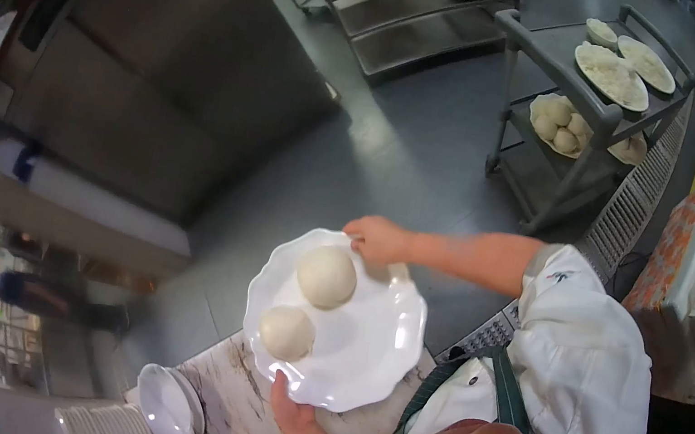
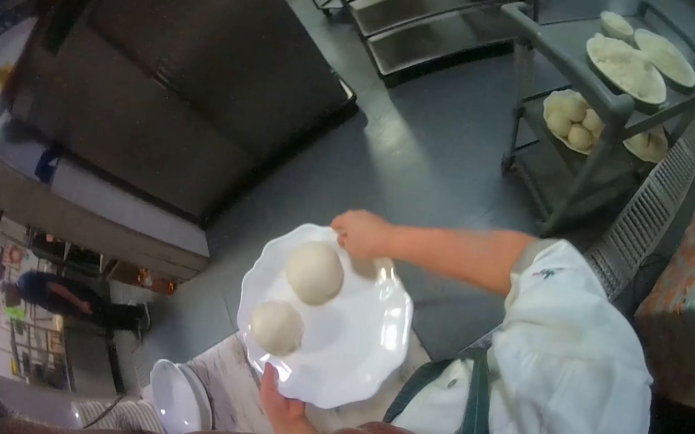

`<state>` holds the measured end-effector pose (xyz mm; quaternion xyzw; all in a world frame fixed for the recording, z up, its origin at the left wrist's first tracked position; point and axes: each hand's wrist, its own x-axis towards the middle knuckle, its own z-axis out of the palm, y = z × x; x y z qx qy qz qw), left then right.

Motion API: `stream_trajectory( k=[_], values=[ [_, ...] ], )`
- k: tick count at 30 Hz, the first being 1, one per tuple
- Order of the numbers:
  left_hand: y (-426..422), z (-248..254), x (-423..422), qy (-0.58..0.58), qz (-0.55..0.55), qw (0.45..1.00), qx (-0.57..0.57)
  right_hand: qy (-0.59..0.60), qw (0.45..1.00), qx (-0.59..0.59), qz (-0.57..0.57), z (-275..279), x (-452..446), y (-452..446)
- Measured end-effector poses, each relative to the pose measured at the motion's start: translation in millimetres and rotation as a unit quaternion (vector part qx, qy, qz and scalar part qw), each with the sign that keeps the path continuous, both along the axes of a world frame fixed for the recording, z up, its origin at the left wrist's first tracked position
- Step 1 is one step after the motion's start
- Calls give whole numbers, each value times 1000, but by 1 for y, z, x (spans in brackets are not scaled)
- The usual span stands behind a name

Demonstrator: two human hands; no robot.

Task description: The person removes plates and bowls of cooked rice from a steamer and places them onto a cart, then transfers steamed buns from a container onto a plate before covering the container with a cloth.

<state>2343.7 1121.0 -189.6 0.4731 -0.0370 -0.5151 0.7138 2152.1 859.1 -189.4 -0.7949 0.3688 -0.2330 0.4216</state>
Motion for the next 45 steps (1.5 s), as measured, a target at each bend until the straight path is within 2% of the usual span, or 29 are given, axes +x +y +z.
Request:
stream_trajectory(
  k=[3,7,10,13,15,16,17,18,19,20,22,24,26,29,30,31,32,35,38,40,41,43,45],
  values=[
    [-33,-6,-33,36,-63,995,-66,29,999,-16,-2,41,-49,-41],
    [-102,28,-124,-44,-95,989,-104,41,998,-52,-10,82,-138,-103],
    [-149,41,-183,-23,-114,982,-151,55,997,-46,-16,126,-217,-145],
    [-206,37,-248,37,-122,978,-165,14,974,-150,-171,151,-334,-212],
    [-237,48,-297,-15,-140,976,-164,22,942,-165,-291,153,-434,-266],
    [-250,55,-319,-42,-148,975,-160,5,917,-214,-337,142,-488,-296],
    [-256,67,-323,3,-143,977,-157,36,893,-223,-390,145,-516,-301],
    [-277,80,-349,43,-139,977,-154,82,846,-304,-431,135,-567,-327],
    [-295,90,-371,83,-133,976,-149,121,839,-259,-463,139,-605,-336],
    [-311,90,-386,81,-126,978,-142,173,787,-260,-533,122,-642,-358],
    [-338,88,-408,75,-116,983,-124,169,770,-128,-601,90,-726,-408],
    [-344,101,-403,85,-132,980,-120,277,771,-43,-572,95,-753,-404],
    [-383,102,-451,78,-138,982,-104,342,754,-27,-561,72,-808,-429],
    [-412,104,-478,65,-141,985,-78,367,720,-34,-588,42,-824,-443],
    [-420,103,-485,67,-144,984,-79,476,757,-50,-445,26,-840,-457],
    [-427,103,-489,70,-148,983,-81,569,767,-68,-289,17,-856,-472],
    [-434,104,-494,73,-150,983,-83,643,751,-85,-122,10,-863,-485],
    [-451,106,-505,45,-151,985,-73,398,859,-28,-322,24,-854,-473],
    [-464,107,-511,47,-145,986,-74,404,853,-106,-312,20,-854,-471],
    [-465,98,-512,58,-152,983,-88,338,844,-185,-374,-23,-865,-480],
    [-466,94,-513,59,-152,982,-93,304,862,-122,-387,-12,-856,-473],
    [-470,93,-517,53,-149,982,-98,253,877,-78,-400,6,-845,-462],
    [-471,96,-522,36,-140,984,-106,226,877,-112,-409,24,-835,-453]
  ],
)
